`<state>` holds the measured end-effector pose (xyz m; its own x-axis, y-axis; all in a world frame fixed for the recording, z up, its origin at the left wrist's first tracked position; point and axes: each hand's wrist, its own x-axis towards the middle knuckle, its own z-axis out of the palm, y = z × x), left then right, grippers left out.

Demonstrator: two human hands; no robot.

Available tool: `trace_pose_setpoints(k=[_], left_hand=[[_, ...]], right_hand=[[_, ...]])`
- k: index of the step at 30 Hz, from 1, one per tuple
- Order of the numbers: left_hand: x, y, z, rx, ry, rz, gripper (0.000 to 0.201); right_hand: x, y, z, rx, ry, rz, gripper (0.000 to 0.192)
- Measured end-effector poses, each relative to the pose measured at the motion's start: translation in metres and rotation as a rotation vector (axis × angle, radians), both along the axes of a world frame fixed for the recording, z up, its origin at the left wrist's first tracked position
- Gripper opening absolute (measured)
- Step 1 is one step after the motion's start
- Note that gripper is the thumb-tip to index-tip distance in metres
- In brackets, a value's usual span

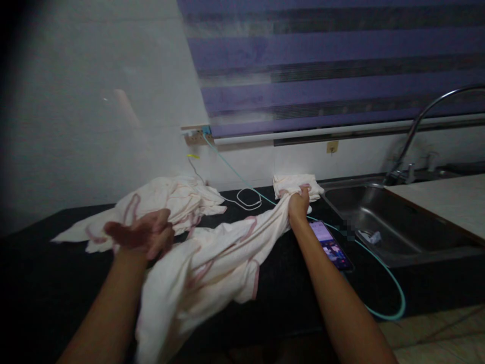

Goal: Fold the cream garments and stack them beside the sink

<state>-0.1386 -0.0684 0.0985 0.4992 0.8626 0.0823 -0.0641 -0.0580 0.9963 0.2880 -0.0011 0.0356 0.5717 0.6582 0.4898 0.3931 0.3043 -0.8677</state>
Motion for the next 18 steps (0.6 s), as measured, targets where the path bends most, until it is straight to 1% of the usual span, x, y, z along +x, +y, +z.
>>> trace_pose_setpoints(k=[1,2,3,4,5,6,7,8,10,12,14,15,17,18], left_hand=[[0.006,0.004,0.004,-0.007,0.088,-0.032,0.082],[0.015,0.008,0.006,0.021,0.196,-0.01,0.075],[0.026,0.012,0.006,0.069,0.305,0.045,0.067],[0.038,0.017,0.003,0.139,0.414,0.122,0.061],[0.05,0.021,-0.003,0.207,0.534,0.215,0.06],[0.061,0.024,-0.011,0.24,0.615,0.273,0.06],[0.071,0.027,-0.02,0.259,0.69,0.307,0.06],[0.078,0.028,-0.029,0.269,0.76,0.31,0.059],[0.086,0.029,-0.044,0.319,0.88,0.222,0.056],[0.088,0.026,-0.05,0.405,0.956,0.093,0.052],[0.089,0.022,-0.048,0.47,0.941,-0.007,0.046],[0.089,0.02,-0.044,0.485,0.921,-0.036,0.044],[0.092,0.015,-0.036,0.518,0.873,-0.044,0.043],[0.093,0.014,-0.031,0.548,0.837,-0.026,0.044]], right_hand=[[-0.001,-0.001,0.0,-0.005,0.051,-0.047,0.036],[-0.003,-0.001,0.001,-0.011,0.089,-0.084,0.036],[-0.006,-0.002,0.002,-0.016,0.103,-0.095,0.035],[-0.009,-0.004,0.003,-0.02,0.088,-0.075,0.033],[-0.012,-0.005,0.004,-0.023,0.059,-0.044,0.031],[-0.015,-0.006,0.006,-0.025,0.019,-0.014,0.029],[-0.018,-0.007,0.006,-0.024,-0.033,0.013,0.026],[-0.021,-0.009,0.007,-0.022,-0.097,0.04,0.023],[-0.028,-0.013,0.005,-0.037,-0.25,0.11,0.018],[-0.034,-0.018,0.0,-0.117,-0.421,0.207,0.016],[-0.039,-0.023,-0.007,-0.239,-0.581,0.279,0.02],[-0.04,-0.026,-0.011,-0.295,-0.651,0.295,0.024],[-0.041,-0.031,-0.017,-0.383,-0.753,0.298,0.035],[-0.04,-0.032,-0.018,-0.417,-0.783,0.289,0.039]])
